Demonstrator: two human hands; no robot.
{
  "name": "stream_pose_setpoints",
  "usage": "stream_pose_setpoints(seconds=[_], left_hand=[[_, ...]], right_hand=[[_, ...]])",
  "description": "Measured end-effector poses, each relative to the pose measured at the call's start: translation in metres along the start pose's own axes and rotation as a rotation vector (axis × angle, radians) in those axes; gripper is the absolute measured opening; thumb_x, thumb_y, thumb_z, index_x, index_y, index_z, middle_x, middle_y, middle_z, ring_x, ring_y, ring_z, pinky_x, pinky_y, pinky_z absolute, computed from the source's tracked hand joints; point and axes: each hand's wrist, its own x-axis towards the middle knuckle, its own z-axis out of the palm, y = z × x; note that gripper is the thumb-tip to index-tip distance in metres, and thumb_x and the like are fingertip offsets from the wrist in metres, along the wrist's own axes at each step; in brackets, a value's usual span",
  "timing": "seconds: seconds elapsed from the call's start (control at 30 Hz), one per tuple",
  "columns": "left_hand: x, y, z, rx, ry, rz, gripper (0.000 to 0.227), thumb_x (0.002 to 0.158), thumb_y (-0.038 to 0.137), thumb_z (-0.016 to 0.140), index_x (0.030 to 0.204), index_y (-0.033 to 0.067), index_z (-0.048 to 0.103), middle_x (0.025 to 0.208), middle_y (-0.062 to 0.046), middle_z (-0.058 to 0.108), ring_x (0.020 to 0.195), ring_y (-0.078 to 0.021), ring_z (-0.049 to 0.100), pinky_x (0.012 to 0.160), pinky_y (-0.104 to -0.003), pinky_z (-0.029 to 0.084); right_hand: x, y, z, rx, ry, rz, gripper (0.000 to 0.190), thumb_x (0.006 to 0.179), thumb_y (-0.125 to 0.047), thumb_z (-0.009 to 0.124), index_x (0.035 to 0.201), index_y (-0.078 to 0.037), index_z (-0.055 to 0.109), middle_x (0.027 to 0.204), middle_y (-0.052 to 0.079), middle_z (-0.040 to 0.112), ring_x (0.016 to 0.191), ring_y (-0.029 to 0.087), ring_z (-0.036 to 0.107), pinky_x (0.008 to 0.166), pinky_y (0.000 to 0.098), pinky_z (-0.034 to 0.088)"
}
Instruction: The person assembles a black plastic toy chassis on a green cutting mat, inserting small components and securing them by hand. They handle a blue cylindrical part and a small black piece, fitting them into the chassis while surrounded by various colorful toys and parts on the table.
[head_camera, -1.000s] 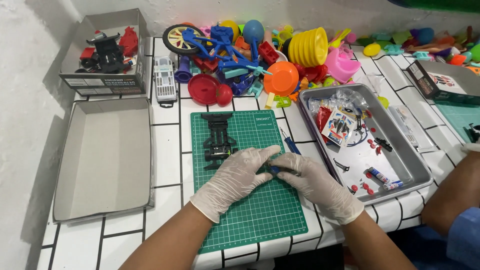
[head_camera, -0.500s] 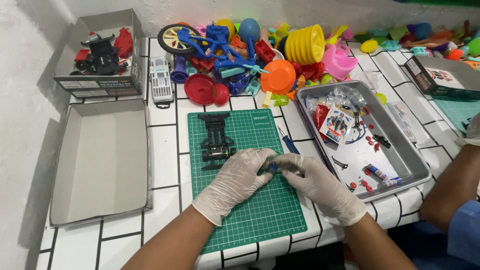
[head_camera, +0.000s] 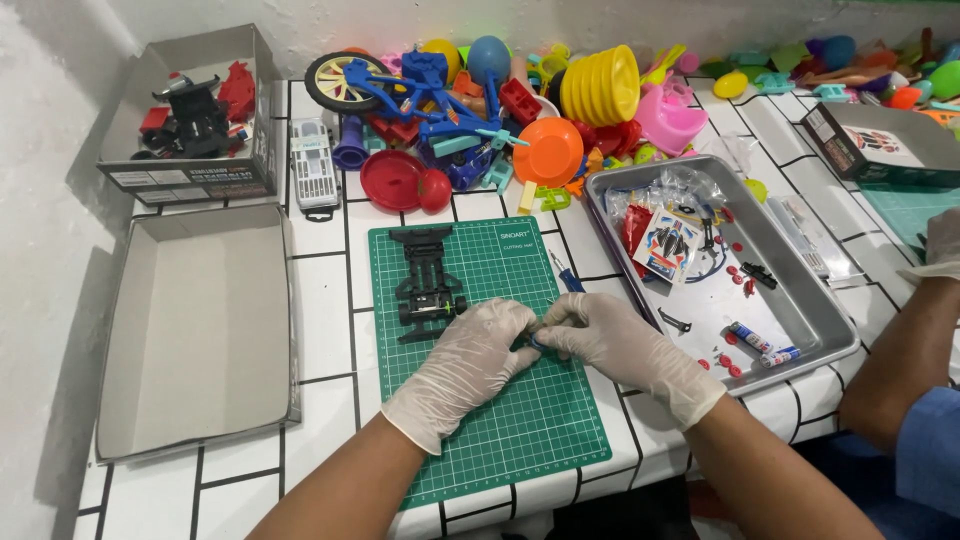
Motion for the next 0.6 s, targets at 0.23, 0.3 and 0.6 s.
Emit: stream_pose_setpoints(seconds=[0.23,0.3,0.6], left_hand=[[0.002,0.011,-0.005,-0.026,-0.011,-0.02,0.014,0.092,0.027,0.07,0.104,0.0226,0.065,0.105,0.004,0.071,0.113,-0.0164,0.065,0.107,-0.037,0.047],[0.002,0.011,-0.006,-0.052,-0.026,-0.047,0.012,0.093,0.028,0.07,0.103,0.0238,0.066,0.104,0.006,0.072,0.113,-0.016,0.066,0.105,-0.036,0.048],[0.003,0.018,-0.013,-0.003,-0.064,-0.101,0.012,0.091,0.031,0.07,0.1,0.0239,0.069,0.103,0.006,0.074,0.112,-0.0175,0.067,0.104,-0.038,0.049]], right_hand=[[0.004,-0.006,-0.013,-0.076,-0.025,0.043,0.016,0.092,-0.02,0.077,0.098,-0.005,0.08,0.072,0.008,0.073,0.069,0.013,0.067,0.062,0.0229,0.059],[0.008,-0.003,-0.015,-0.087,-0.052,0.053,0.019,0.091,-0.021,0.078,0.1,-0.004,0.079,0.074,0.008,0.074,0.071,0.014,0.069,0.065,0.0244,0.06],[0.009,-0.007,-0.015,-0.056,-0.101,0.058,0.017,0.092,-0.016,0.075,0.099,-0.001,0.077,0.08,0.011,0.077,0.074,0.016,0.075,0.064,0.0253,0.062]])
